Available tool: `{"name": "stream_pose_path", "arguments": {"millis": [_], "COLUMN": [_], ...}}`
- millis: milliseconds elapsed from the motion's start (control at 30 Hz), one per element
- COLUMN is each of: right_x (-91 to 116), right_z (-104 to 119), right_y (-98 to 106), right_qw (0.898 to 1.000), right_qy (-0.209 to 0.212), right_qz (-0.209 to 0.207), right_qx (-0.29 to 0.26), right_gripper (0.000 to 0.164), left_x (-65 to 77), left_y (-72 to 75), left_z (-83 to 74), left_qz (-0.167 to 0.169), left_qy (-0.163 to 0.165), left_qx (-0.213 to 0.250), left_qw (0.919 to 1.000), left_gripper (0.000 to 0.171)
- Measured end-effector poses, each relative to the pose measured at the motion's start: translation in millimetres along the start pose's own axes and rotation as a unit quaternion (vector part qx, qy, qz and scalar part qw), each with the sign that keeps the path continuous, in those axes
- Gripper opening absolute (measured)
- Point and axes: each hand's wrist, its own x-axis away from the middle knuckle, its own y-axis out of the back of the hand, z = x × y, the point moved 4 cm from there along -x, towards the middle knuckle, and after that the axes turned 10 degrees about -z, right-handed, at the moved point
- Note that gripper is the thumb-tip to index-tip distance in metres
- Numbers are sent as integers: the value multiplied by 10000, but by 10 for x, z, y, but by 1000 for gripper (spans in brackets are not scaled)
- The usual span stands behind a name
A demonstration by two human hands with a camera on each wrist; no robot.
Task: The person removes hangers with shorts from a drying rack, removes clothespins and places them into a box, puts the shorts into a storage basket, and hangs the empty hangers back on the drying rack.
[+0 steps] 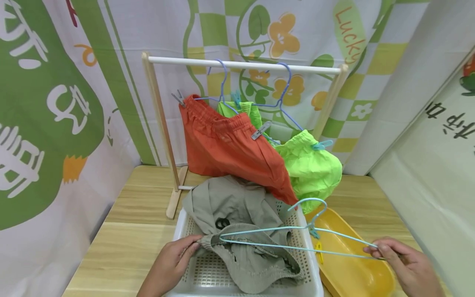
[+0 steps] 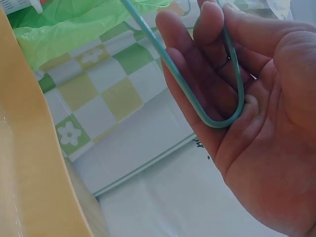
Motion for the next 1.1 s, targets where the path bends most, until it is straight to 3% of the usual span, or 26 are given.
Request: {"name": "stream_pose_path", "arguments": {"millis": [133, 233, 400, 533, 633, 833, 967, 1067, 1100], "right_x": [-5, -19, -43, -52, -58, -86, -156, -221, -241], "right_z": [39, 48, 21, -23, -58, -40, 48, 122, 152], "right_y": [21, 32, 47, 22, -26, -193, -346, -458, -493], "right_qw": [9991, 9990, 9978, 9887, 9816, 9804, 9792, 9657, 9661], "right_qy": [-140, -209, -188, -241, -238, -383, -229, -11, -39], "right_qz": [-21, -55, -107, -169, -202, 94, 432, 573, 589], "right_qx": [404, 401, -634, -1468, -1886, -1929, -1968, -2532, -2513], "right_gripper": [22, 22, 21, 19, 20, 27, 25, 25, 25], "left_x": [0, 1, 16, 24, 41, 44, 38, 37, 35], "left_y": [-10, -25, -42, -33, -38, -45, -30, -37, -39], "left_z": [4, 17, 27, 28, 42, 40, 26, 22, 21], "left_qz": [-49, -25, 86, 120, 162, 322, 364, 357, 346], "left_qy": [-8, 69, 28, -133, -40, 249, 335, 362, 353], "left_qx": [-142, -186, -143, -169, -258, -427, -450, -502, -520], "left_qw": [9999, 9998, 9999, 9997, 9995, 9983, 9978, 9974, 9974], "left_gripper": [25, 24, 23, 24, 23, 19, 19, 19, 19]}}
